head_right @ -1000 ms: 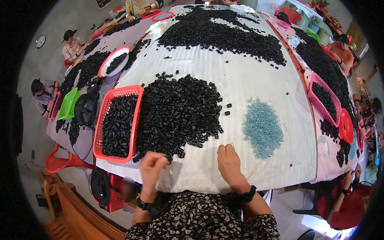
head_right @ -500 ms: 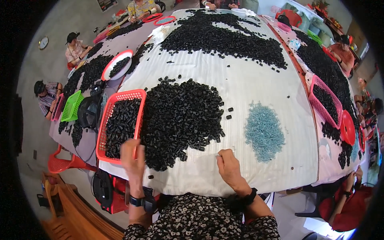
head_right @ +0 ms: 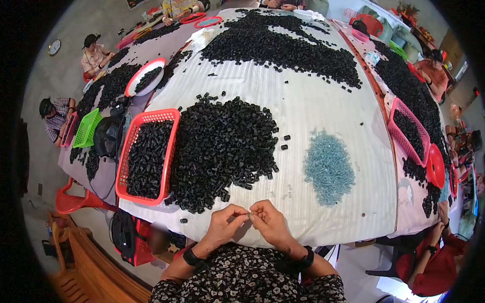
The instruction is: Manually sorting and inspecting small black plastic shoe components on a large production table.
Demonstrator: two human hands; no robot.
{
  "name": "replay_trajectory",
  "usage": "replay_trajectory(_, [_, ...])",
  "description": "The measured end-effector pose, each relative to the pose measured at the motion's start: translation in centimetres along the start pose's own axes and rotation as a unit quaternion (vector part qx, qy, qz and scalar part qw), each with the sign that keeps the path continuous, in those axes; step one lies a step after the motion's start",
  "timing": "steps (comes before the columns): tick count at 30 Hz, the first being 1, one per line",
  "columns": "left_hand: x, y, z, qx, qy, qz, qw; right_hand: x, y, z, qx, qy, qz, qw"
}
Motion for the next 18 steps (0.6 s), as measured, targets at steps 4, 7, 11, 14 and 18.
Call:
replay_trajectory(4, [-0.1, -0.2, 0.1, 0.01, 0.007, -0.013, 1.0, 0.1, 0.5, -0.2, 0.066, -0.001, 0.037, 0.997])
replay_trajectory(7, [-0.1, -0.1, -1.1, 0.068, 0.043, 0.002, 0.997, 0.0, 0.4, 0.1, 0.066, -0.003, 0.046, 0.997])
replay_trajectory(11, [0.1, 0.2, -0.1, 0.037, 0.01, 0.01, 0.999, 0.1, 0.6, 0.0, 0.063, -0.011, 0.031, 0.997])
replay_trajectory(14, [0.5, 0.5, 0.6, 0.017, -0.022, 0.005, 1.0, 0.0, 0.3, -0.3, 0.015, -0.05, 0.027, 0.998])
replay_trajectory(18, [0.6, 0.2, 2.8, -0.12, -0.047, -0.048, 0.99, -0.7, -2.4, 0.3, -0.154, -0.043, -0.073, 0.984])
Point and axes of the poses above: each hand's wrist, its own x-axis towards the middle knuckle, its own y-axis out of the palm, z = x × y, the point moved 7 cm from there along x, towards the middle knuckle, and after that the axes turned 13 degrees about z, right-handed, at the moved point
